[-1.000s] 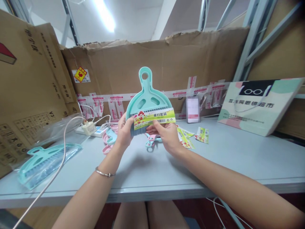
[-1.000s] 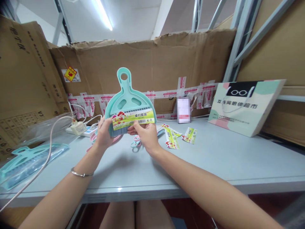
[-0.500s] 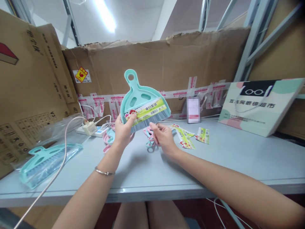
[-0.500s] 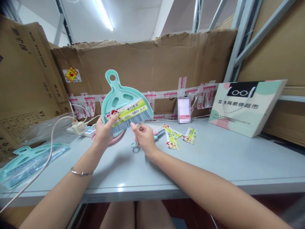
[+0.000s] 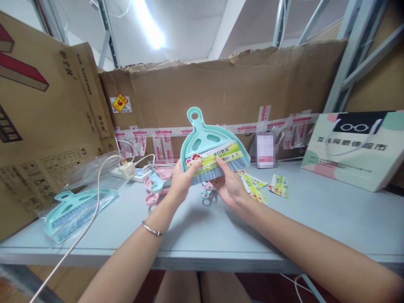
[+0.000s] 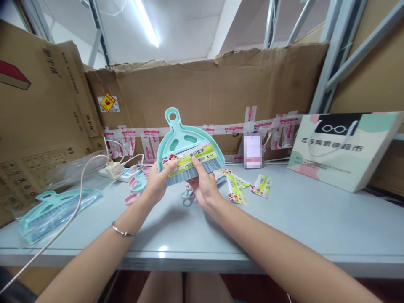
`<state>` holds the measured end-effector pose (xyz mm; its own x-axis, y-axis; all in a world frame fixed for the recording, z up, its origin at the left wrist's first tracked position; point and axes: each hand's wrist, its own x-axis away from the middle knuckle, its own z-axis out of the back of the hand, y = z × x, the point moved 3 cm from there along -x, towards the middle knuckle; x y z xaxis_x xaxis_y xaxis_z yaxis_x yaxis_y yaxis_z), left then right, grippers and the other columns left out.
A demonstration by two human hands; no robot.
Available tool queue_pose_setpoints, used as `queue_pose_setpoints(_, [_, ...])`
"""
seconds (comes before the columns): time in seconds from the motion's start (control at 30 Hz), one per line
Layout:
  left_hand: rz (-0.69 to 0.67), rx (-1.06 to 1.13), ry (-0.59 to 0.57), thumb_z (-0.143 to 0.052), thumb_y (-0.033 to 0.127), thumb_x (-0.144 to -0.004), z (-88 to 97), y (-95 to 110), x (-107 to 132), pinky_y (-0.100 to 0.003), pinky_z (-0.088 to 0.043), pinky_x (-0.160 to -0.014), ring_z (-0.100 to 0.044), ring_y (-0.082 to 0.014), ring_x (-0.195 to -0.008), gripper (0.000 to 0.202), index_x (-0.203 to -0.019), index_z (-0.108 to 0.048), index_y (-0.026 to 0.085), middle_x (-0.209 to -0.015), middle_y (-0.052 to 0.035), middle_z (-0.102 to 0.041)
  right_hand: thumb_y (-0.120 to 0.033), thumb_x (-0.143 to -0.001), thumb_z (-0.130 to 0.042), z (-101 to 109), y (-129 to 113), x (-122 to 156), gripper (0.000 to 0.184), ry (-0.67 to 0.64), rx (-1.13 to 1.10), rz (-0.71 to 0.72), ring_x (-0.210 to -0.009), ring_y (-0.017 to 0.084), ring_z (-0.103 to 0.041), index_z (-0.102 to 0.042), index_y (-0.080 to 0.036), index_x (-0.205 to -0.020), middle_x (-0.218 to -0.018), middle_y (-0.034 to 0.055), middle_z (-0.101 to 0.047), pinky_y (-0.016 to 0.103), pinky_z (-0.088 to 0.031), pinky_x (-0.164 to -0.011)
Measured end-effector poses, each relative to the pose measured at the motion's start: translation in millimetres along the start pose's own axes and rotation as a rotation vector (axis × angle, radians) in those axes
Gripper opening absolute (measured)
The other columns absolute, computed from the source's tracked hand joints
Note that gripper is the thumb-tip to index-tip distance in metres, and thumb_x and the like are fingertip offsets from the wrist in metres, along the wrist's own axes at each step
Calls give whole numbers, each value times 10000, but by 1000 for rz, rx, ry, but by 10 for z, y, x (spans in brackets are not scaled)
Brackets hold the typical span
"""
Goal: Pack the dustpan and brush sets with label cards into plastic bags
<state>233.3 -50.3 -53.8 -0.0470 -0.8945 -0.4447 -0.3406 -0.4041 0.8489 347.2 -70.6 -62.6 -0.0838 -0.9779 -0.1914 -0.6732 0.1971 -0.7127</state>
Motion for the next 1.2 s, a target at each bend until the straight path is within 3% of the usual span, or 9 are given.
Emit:
queue_pose_setpoints(0.13, [-17, -278, -33, -597, 521, -754, 206, 141, -169, -308, -508, -721, -637, -191, -830, 411, -966, -563, 170, -920, -74, -664, -371, -566, -778, 27, 3, 9, 433, 87, 30, 26, -659, 172, -637, -575, -208, -912, -847, 14, -697, 248, -480, -436])
queue_pose_setpoints(0.23, [-157, -603, 248, -432, 580, -818, 762, 506, -424, -329, -500, -648, -617, -193, -693, 443, -962, -522, 171, -750, -58, -642, -369, -511, -804, 35, 18, 11, 435, 126, 64, 18, -531, 149, -601, -560, -200, -829, -720, -6, -683, 239, -457, -390])
queue_pose_setpoints(0.33, [-284, -1178, 575, -417, 454, -850, 1457, 1021, -589, -384, -453, -827, -584, -229, -926, 355, -1028, -509, 162, -988, -100, -640, -378, -484, -813, 27, 43, 14, 440, 116, 68, 2, -443, 121, -551, -551, -196, -788, -620, -30, -650, 206, -382, -332])
queue_pose_setpoints(0.4, [-183, -1476, 617, -507, 470, -789, 1865, 1298, -631, -498, -358, -936, -469, -318, -1119, 369, -990, -523, 161, -1081, -108, -616, -393, -503, -803, 23, 63, 15, 419, 99, 75, -1, -427, 113, -540, -547, -196, -770, -592, -38, -637, 194, -359, -326])
queue_pose_setpoints(0.57, [109, -1636, 553, -746, 366, -533, 2431, 1637, -542, -673, -317, -837, -518, -410, -938, 268, -583, -572, 167, -568, -34, -518, -369, -534, -797, 38, 116, 8, 389, 74, 81, -5, -526, 154, -615, -569, -197, -799, -650, -14, -674, 224, -456, -401])
queue_pose_setpoints(0.73, [34, -1671, 657, -667, 299, -605, 2381, 1783, -515, -550, -392, -835, -528, -307, -866, 116, -600, -615, 196, -542, -19, -504, -365, -563, -787, 44, 143, 12, 401, 54, 85, -20, -602, 189, -651, -595, -192, -871, -705, 6, -693, 281, -536, -488])
queue_pose_setpoints(0.87, [-222, -1666, 620, -554, 265, -701, 2006, 1869, -495, -411, -411, -874, -544, -227, -888, 155, -804, -640, 188, -810, -24, -645, -343, -571, -782, 23, 125, 26, 388, 49, 73, -24, -612, 185, -655, -596, -191, -876, -713, 4, -692, 269, -531, -478])
queue_pose_setpoints(1.0, [-578, -1525, 245, -524, 272, -746, 1476, 1655, -284, -317, -416, -871, -566, -183, -906, 162, -835, -620, 176, -920, -42, -663, -358, -567, -784, 5, 91, 41, 382, 51, 78, -9, -523, 140, -612, -593, -187, -850, -666, -14, -669, 210, -462, -391])
queue_pose_setpoints(1.2, [-392, -1498, -301, -478, 243, -782, 1128, 758, 169, -400, -382, -896, -571, -226, -980, 142, -756, -610, 198, -1005, -75, -664, -388, -553, -782, 18, 21, 40, 378, 70, 101, 34, -402, 94, -507, -565, -184, -786, -581, -39, -616, 185, -366, -313])
